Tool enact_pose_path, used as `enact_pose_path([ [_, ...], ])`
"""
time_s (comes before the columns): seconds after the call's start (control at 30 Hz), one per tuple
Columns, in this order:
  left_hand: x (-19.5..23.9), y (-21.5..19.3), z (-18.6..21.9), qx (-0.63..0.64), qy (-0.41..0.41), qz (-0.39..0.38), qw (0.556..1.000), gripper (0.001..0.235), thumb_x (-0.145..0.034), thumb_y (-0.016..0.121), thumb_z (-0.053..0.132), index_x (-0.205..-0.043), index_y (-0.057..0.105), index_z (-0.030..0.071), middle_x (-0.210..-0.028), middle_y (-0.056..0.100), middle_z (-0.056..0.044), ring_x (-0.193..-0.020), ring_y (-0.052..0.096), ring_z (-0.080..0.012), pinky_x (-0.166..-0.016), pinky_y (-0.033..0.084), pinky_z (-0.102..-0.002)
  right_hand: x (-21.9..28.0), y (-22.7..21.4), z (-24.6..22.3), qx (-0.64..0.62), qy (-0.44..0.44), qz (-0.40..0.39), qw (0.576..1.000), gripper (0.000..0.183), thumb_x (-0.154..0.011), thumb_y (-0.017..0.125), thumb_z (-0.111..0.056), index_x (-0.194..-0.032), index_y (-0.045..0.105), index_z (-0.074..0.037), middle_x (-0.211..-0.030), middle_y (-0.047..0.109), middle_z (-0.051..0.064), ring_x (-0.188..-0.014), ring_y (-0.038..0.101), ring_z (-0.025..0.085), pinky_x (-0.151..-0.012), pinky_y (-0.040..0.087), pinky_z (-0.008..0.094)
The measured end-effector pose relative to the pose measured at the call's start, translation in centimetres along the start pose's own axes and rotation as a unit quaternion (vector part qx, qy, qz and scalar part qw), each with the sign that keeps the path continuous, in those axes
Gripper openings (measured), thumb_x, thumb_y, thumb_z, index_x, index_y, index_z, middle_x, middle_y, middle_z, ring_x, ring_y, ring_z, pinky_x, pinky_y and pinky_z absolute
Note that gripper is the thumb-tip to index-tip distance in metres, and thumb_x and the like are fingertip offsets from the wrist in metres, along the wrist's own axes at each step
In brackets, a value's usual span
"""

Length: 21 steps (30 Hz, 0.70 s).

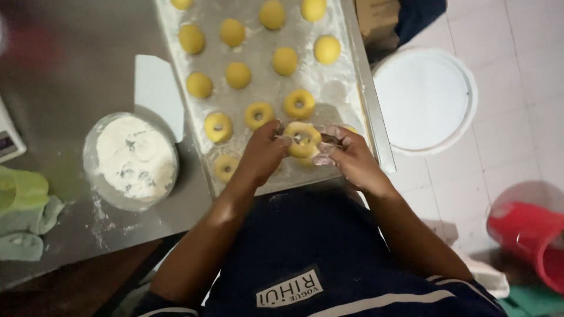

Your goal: The person shapes yellow dough balls into ring shapes by hand. They repeatedly pick up a dough ball, press a hole into the center, and place the formed ring onto a metal tray.

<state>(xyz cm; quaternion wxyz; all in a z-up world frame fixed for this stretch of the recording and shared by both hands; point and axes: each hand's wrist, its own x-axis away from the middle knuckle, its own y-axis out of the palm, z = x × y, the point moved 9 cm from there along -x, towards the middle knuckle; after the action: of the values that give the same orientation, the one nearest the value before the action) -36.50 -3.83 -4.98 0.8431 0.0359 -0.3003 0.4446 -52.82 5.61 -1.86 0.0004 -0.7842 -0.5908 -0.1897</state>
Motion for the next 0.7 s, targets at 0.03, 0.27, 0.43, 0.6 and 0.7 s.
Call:
enact_pose_path([
  [0.03, -0.4, 1.1, -0.1, 0.047, -0.015, -0.013, 0.999, 0.029, -0.081, 0.061, 0.015, -0.107, 0.068, 0.004, -0.094, 0.070, -0.019, -0.087, 0.070, -0.0315, -0.076, 0.057, -0.044, -0.1, -1.1, 1.2, -0.010, 0.023, 0.005, 1.000, 0.036, -0.092, 0.071, -0.002, -0.127, 0.064, 0.006, -0.104, 0.069, 0.017, -0.089, 0.067, 0.022, -0.077, 0.064, 0.043],
  [0.27, -7.0, 7.2, 2.3, -0.156, 0.013, -0.101, 0.982, 0.059, -0.087, 0.063, 0.040, -0.138, 0.060, 0.010, -0.133, 0.065, -0.021, -0.129, 0.061, -0.0409, -0.108, 0.047, -0.051, -2.3, -6.6, 3.3, 0.014, 0.038, 0.095, 0.995, 0.039, -0.098, 0.064, -0.003, -0.136, 0.056, 0.007, -0.114, 0.064, 0.025, -0.096, 0.064, 0.029, -0.079, 0.062, 0.049],
  [0.43, -14.9, 9.4, 1.9, -0.216, 0.075, -0.078, 0.970, 0.047, -0.084, 0.065, 0.037, -0.123, 0.067, 0.011, -0.117, 0.070, -0.016, -0.115, 0.068, -0.0376, -0.099, 0.054, -0.047, -5.3, -6.4, 2.1, -0.029, 0.021, 0.116, 0.993, 0.048, -0.099, 0.060, 0.002, -0.143, 0.046, 0.010, -0.119, 0.058, 0.023, -0.099, 0.063, 0.029, -0.077, 0.060, 0.039],
  [0.6, -15.9, 10.2, 3.1, -0.220, 0.083, -0.099, 0.967, 0.063, -0.087, 0.066, 0.037, -0.138, 0.060, 0.001, -0.130, 0.064, -0.024, -0.128, 0.062, -0.0423, -0.109, 0.049, -0.048, -6.0, -6.2, 2.5, -0.050, 0.005, 0.136, 0.989, 0.056, -0.096, 0.060, 0.005, -0.149, 0.040, 0.010, -0.125, 0.057, 0.018, -0.107, 0.063, 0.023, -0.085, 0.060, 0.034],
  [0.7, -16.2, 10.8, 4.0, -0.253, 0.136, -0.087, 0.954, 0.057, -0.082, 0.067, 0.039, -0.127, 0.064, 0.005, -0.119, 0.065, -0.022, -0.120, 0.064, -0.0421, -0.104, 0.052, -0.045, -6.2, -6.5, 3.3, -0.057, -0.011, 0.112, 0.992, 0.064, -0.097, 0.061, 0.005, -0.155, 0.033, 0.006, -0.134, 0.053, 0.022, -0.119, 0.059, 0.030, -0.093, 0.058, 0.042],
])
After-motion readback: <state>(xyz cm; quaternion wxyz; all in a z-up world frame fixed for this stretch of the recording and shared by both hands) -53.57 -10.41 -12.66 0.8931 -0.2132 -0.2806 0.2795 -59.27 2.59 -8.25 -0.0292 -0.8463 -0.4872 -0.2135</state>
